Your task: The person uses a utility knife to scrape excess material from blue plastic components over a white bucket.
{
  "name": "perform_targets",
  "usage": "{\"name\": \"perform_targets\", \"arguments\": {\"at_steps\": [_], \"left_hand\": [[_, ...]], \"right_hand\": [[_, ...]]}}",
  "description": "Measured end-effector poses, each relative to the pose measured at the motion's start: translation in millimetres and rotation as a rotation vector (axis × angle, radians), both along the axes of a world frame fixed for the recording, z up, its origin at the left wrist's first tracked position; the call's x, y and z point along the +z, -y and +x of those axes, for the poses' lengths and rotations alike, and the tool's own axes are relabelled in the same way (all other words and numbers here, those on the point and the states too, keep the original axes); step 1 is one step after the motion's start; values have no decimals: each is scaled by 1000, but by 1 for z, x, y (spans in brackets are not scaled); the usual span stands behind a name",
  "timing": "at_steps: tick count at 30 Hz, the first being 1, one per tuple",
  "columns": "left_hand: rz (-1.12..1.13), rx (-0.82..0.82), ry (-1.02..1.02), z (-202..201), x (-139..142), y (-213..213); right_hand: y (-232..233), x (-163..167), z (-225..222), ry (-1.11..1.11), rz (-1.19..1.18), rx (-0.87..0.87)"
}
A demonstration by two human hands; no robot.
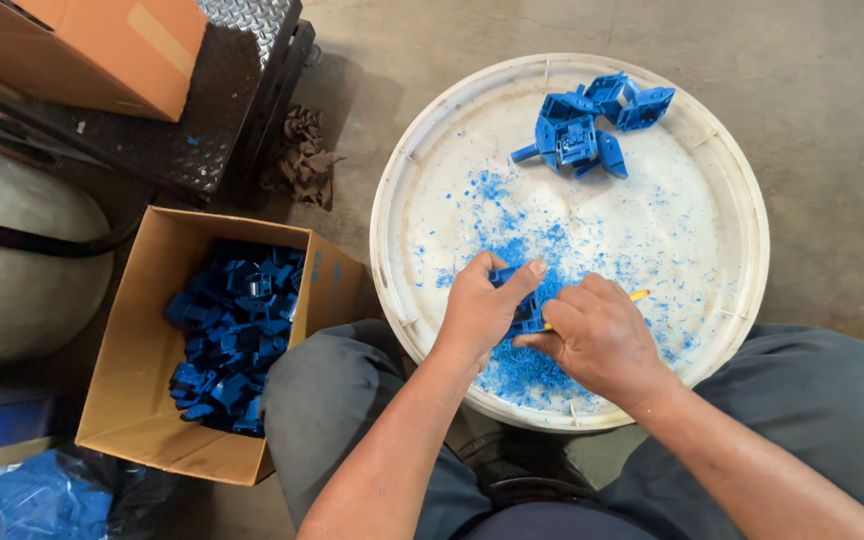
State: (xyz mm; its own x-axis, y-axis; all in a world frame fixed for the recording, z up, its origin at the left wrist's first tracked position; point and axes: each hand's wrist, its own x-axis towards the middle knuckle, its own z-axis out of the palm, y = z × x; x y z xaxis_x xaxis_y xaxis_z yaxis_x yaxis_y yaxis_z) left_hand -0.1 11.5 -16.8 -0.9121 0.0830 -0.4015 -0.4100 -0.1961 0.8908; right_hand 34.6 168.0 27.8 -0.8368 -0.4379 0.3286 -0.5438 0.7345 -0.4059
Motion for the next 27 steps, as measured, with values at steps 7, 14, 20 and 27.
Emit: {"name": "perform_targets", "arguments": {"at_steps": [7, 14, 20, 27], "left_hand": [[255, -21, 12, 0, 9, -2], [314, -32, -20, 3, 8, -2], [338, 9, -29, 3, 0, -4], [60, 164, -248, -1, -2, -2]], "right_hand": [[2, 3, 6, -73, -121, -50], [1, 4, 10, -37, -172, -100], [-2, 0, 9, -9, -98, -92], [-6, 6, 0, 258, -274, -219]]}}
